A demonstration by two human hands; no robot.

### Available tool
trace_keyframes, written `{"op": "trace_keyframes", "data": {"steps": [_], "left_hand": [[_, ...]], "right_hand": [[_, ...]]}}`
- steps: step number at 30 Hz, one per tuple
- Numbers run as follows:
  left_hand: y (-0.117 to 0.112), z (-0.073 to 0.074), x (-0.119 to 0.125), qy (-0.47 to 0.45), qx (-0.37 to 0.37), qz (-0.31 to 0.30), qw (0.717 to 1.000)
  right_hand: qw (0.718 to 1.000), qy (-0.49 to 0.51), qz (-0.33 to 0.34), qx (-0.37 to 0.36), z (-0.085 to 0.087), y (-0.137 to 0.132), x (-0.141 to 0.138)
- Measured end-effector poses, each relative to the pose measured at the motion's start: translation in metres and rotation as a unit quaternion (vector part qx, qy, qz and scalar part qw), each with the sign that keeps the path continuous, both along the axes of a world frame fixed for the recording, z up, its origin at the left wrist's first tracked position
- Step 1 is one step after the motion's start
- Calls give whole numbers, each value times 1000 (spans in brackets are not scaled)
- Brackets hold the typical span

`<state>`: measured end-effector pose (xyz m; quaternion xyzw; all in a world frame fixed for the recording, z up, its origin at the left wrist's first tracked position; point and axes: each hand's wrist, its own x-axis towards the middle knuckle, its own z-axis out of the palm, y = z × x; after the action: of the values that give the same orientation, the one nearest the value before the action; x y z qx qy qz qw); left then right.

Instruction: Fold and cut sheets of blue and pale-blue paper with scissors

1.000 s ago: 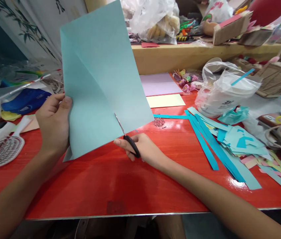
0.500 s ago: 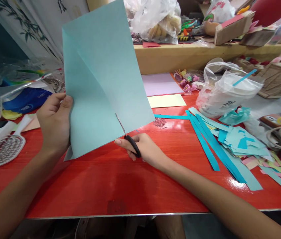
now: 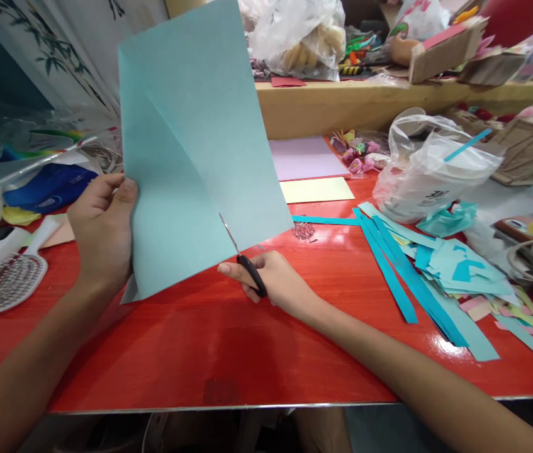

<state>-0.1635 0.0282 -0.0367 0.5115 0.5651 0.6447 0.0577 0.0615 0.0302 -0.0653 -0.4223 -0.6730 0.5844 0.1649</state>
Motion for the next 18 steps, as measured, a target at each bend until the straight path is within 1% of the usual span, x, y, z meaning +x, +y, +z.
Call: {"op": "trace_keyframes", "data": {"steps": [9,14,18], "left_hand": [[-1,2,2,-2,-6,-3,1000],[-2,3,3,-16,-8,-7,1000],[-1,3,2,-34,-19,-16,999]], "right_hand": [[1000,9,-5,-11,2,0,-1],[1000,21,5,-10,5,-1,-1],[999,23,9,-26,7,-1,-1]]}}
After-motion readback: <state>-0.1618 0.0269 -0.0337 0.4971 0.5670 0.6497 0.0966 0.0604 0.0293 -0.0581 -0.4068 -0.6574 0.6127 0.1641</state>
